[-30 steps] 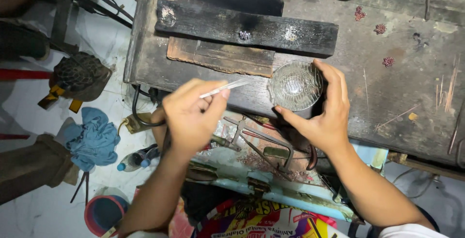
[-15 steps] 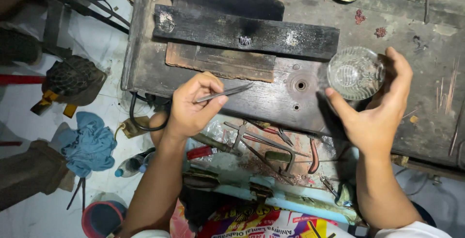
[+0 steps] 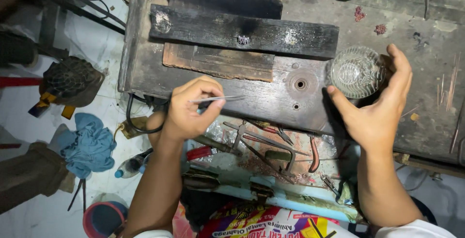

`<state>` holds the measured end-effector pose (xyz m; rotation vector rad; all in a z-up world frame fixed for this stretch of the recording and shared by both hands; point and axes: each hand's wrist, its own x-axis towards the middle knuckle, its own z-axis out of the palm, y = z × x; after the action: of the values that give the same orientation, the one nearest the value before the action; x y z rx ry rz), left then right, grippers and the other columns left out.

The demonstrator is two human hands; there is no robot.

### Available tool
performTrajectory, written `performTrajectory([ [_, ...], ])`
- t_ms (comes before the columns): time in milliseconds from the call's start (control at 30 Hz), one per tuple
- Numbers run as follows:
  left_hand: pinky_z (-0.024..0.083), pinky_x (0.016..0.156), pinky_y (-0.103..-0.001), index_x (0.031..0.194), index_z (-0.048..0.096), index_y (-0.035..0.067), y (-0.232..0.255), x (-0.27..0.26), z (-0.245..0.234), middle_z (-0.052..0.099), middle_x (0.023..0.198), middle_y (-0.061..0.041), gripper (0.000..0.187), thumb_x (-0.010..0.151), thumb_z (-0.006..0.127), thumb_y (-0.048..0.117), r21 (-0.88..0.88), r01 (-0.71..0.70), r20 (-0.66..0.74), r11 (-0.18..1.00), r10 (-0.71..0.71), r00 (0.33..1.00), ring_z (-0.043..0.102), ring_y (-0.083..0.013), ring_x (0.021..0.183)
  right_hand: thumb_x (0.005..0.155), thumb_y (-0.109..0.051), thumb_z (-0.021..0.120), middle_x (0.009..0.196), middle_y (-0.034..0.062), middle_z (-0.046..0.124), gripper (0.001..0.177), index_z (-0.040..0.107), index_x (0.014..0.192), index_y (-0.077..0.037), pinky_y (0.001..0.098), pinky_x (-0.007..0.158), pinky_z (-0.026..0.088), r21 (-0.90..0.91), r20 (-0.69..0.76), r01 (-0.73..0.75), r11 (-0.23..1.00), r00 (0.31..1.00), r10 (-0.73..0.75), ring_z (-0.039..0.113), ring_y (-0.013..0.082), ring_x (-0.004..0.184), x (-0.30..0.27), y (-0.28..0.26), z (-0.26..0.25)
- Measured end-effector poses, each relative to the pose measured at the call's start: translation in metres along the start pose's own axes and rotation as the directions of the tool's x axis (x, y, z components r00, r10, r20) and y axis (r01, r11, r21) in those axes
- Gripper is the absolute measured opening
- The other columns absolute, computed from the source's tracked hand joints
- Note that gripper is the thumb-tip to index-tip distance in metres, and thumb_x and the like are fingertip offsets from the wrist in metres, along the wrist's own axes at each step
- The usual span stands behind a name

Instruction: Soldering small jewelry components using a hand torch and tweezers on a workbench

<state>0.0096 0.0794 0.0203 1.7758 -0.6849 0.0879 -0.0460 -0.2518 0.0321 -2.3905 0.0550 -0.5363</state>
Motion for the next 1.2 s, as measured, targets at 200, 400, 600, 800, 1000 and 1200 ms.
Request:
performTrajectory([
  [200, 0.051, 0.077, -0.033, 0.094, 0.061, -0.002, 0.0058, 0.0016, 0.0003, 0.066, 0.091, -0.013, 0.005, 0.097, 0.065, 0.001, -0.013, -0.053, 0.072, 0.999, 0.054, 0.996, 0.063, -0.0242, 0.082, 0.086, -0.013, 0.09, 0.147, 0.0282, 0.04, 0.09, 0.032, 0.153, 0.007, 0.0495, 0.12, 0.032, -0.048, 0.021, -0.002, 0.999, 1.0, 0.003, 0.039, 0.0428, 0.139, -0.0005, -0.0027, -0.002],
  [400, 0.053, 0.079, -0.032, 0.095, 0.064, -0.003, 0.0013, 0.0007, 0.0016, 0.067, 0.092, -0.014, 0.001, 0.096, 0.065, -0.002, -0.002, -0.059, 0.087, 0.998, 0.059, 0.994, 0.066, -0.0244, 0.083, 0.088, -0.022, 0.093, 0.15, 0.0303, 0.029, 0.093, 0.033, 0.155, 0.002, 0.0548, 0.126, 0.027, -0.03, -0.043, 0.02, 0.999, 0.999, -0.021, 0.031, 0.0452, 0.148, -0.0003, -0.0051, 0.001],
  [600, 0.053, 0.078, -0.034, 0.095, 0.064, -0.004, 0.0022, 0.0024, 0.0006, 0.067, 0.092, -0.016, 0.001, 0.096, 0.065, -0.003, -0.022, -0.045, 0.108, 0.999, 0.047, 0.993, 0.066, -0.0251, 0.084, 0.091, -0.017, 0.092, 0.149, 0.0276, 0.031, 0.088, 0.035, 0.154, 0.002, 0.0541, 0.126, 0.03, 0.016, -0.06, 0.069, 0.997, 0.996, -0.068, 0.035, 0.0437, 0.146, 0.0003, -0.0023, 0.0031],
  [800, 0.053, 0.079, -0.033, 0.096, 0.065, -0.003, -0.0001, 0.0012, 0.0017, 0.067, 0.093, -0.015, 0.001, 0.096, 0.066, -0.004, -0.023, -0.045, 0.101, 0.999, 0.047, 0.994, 0.066, -0.0244, 0.084, 0.09, -0.018, 0.093, 0.148, 0.0293, 0.032, 0.088, 0.036, 0.153, 0.003, 0.0541, 0.125, 0.031, 0.006, -0.061, 0.078, 0.997, 0.995, -0.078, 0.035, 0.0446, 0.146, -0.0001, -0.0013, 0.0029],
  [1000, 0.052, 0.08, -0.034, 0.096, 0.064, -0.002, -0.0011, 0.0004, 0.0013, 0.067, 0.093, -0.014, 0.002, 0.096, 0.065, -0.003, -0.01, -0.03, 0.111, 0.999, 0.031, 0.993, 0.066, -0.0245, 0.084, 0.09, -0.016, 0.093, 0.148, 0.0295, 0.034, 0.087, 0.036, 0.153, 0.005, 0.0535, 0.126, 0.029, 0.01, -0.052, 0.088, 0.996, 0.995, -0.087, 0.035, 0.0444, 0.146, -0.0001, -0.0016, 0.0028],
  [1200, 0.053, 0.079, -0.033, 0.095, 0.064, -0.002, -0.0016, 0.0008, 0.0017, 0.067, 0.091, -0.014, 0.003, 0.096, 0.064, -0.005, -0.016, -0.038, 0.096, 0.999, 0.039, 0.995, 0.066, -0.0246, 0.083, 0.091, -0.013, 0.092, 0.147, 0.0308, 0.037, 0.083, 0.038, 0.151, 0.007, 0.0541, 0.126, 0.029, 0.021, -0.06, 0.11, 0.994, 0.992, -0.109, 0.036, 0.0456, 0.145, 0.0004, -0.0049, 0.0027],
])
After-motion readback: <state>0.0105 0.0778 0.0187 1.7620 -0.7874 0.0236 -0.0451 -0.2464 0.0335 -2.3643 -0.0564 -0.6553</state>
